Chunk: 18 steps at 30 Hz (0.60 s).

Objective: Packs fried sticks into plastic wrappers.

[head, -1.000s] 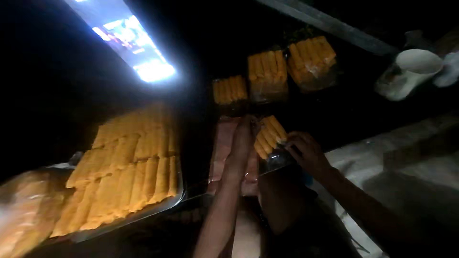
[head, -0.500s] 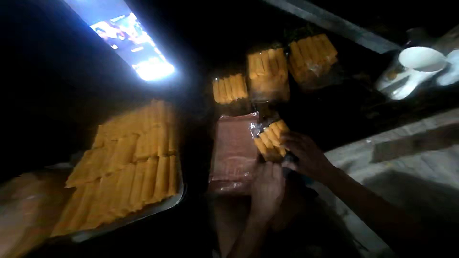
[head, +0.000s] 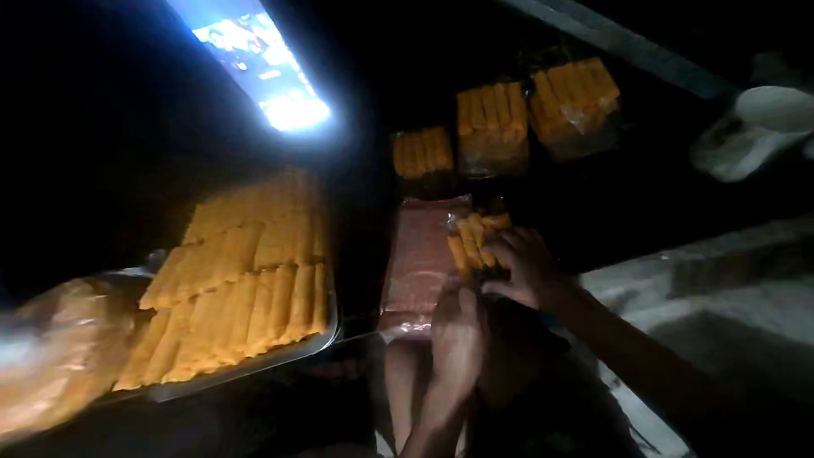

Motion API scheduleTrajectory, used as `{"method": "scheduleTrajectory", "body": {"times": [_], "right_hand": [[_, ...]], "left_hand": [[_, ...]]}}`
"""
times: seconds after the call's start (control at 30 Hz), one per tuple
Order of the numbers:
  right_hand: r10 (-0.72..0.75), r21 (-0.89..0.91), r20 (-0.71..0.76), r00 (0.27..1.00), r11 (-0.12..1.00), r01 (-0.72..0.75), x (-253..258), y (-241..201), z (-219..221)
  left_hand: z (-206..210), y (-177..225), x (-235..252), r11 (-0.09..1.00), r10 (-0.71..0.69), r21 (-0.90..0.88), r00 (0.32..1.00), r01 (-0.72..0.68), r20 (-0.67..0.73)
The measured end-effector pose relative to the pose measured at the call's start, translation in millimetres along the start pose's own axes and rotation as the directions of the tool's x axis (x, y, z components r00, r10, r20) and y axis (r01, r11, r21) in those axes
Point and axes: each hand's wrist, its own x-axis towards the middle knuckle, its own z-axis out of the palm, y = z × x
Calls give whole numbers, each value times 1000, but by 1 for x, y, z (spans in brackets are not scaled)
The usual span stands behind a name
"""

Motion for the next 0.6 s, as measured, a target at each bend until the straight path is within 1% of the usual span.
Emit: {"method": "scheduleTrajectory", "body": {"times": [0.1,0.13,0.2,0.27,0.33,0.4,0.47,0.5,0.6], "right_hand": [[5,-32,-77,997,999,-7,-3,-6,9],[33,-23,-87,996,999,-35,-2,-8,12],[45,-30,-178,983,998,-52,2,-10,21],[53,-27,-198,979,998,-59,6,-13,27],[27,-39,-227,974,999,-36,7,-15,29],[11,-30,-225,974,999,-18,1,-13,26],[-38,-88,-320,947,996,10,-13,-5,26],[-34,-109,-351,936,994,-5,-22,-3,25],[27,-99,-387,921,993,-71,-46,0,24]], "left_hand": [[-5,2,0,1000,14,-17,1000,-14,17],[-5,3,0,999,24,-32,999,-23,29],[-7,6,-2,997,33,-76,998,-29,54],[-7,5,-3,997,38,-74,997,-33,64],[-9,2,-3,998,30,-49,998,-27,61],[-13,0,-4,1000,7,-25,997,-5,83],[-16,-2,-5,1000,-15,10,995,14,102],[-15,-2,-5,1000,-7,24,996,5,94],[-9,3,6,994,101,43,994,-102,27]]}}
